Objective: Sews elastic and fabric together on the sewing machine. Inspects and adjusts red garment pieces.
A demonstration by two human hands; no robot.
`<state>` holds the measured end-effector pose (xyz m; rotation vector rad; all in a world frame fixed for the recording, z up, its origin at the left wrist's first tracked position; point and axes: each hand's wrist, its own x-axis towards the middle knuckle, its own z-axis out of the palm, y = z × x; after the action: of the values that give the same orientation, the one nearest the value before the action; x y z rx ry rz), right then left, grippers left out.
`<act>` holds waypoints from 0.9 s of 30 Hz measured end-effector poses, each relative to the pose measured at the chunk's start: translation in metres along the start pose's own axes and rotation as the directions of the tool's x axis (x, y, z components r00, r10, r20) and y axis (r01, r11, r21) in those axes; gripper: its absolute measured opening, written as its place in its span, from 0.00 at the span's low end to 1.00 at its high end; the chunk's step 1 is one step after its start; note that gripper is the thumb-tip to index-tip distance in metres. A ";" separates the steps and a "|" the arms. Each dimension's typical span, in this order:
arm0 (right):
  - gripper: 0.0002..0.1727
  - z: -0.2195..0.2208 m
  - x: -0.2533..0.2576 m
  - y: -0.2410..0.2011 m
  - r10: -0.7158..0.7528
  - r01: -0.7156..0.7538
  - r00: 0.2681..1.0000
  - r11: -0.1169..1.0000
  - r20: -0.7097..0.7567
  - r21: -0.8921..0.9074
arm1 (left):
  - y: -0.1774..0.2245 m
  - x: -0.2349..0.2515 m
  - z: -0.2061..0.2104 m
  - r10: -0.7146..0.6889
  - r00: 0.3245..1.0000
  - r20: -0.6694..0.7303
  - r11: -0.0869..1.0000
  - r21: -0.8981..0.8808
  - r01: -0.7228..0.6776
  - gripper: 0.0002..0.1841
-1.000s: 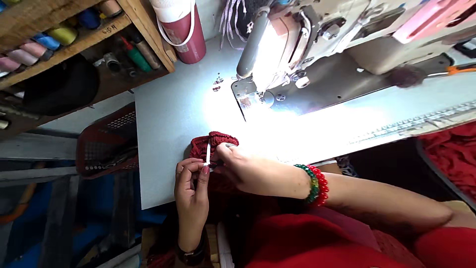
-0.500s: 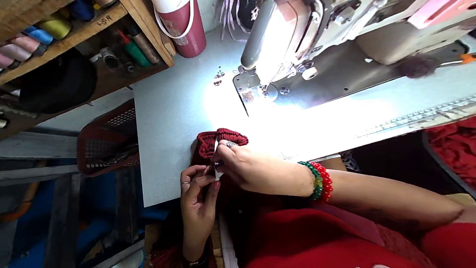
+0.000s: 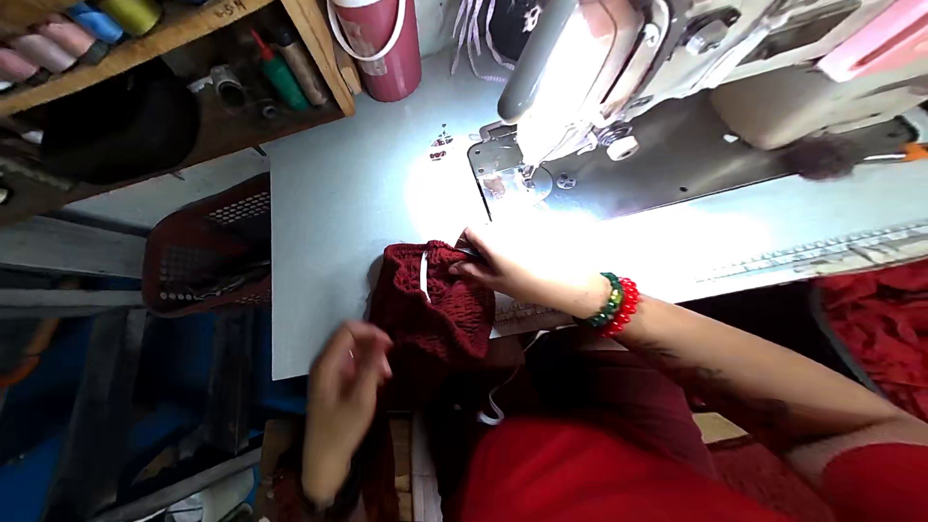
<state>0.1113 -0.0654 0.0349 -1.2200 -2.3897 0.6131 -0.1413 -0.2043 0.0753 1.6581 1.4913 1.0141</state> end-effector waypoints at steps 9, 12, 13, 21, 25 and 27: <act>0.15 -0.087 0.015 -0.045 -0.070 0.057 0.991 0.992 0.114 0.114 | -0.005 0.005 -0.027 -0.220 0.942 -0.252 0.955 0.140 0.261 0.25; 0.17 -0.082 0.041 -0.078 -0.113 0.108 0.972 0.994 0.204 0.034 | -0.003 -0.080 -0.079 -0.097 0.824 -0.558 0.942 0.217 0.258 0.12; 0.17 -0.068 0.048 -0.099 -0.177 0.174 0.955 0.984 0.237 0.035 | -0.001 -0.110 -0.092 -0.052 0.764 -0.643 0.939 0.228 0.256 0.10; 0.15 0.093 0.007 -0.261 -0.729 0.596 0.616 0.679 0.298 0.428 | 0.009 -0.329 -0.111 -0.015 0.716 -0.698 0.716 0.492 0.495 0.08; 0.11 0.244 -0.013 -0.219 -0.797 0.715 0.426 0.587 0.429 0.380 | -0.054 -0.370 -0.044 -0.612 0.697 -0.375 0.604 0.348 0.717 0.12; 0.16 0.261 -0.026 -0.196 -0.657 0.678 0.333 0.666 0.677 0.312 | -0.097 -0.368 -0.012 -0.790 0.595 -0.147 0.551 0.253 0.795 0.16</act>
<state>-0.1390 -0.2432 -0.0790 0.2689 -3.2208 0.8957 -0.2119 -0.5591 -0.0436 0.8958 2.1788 0.2836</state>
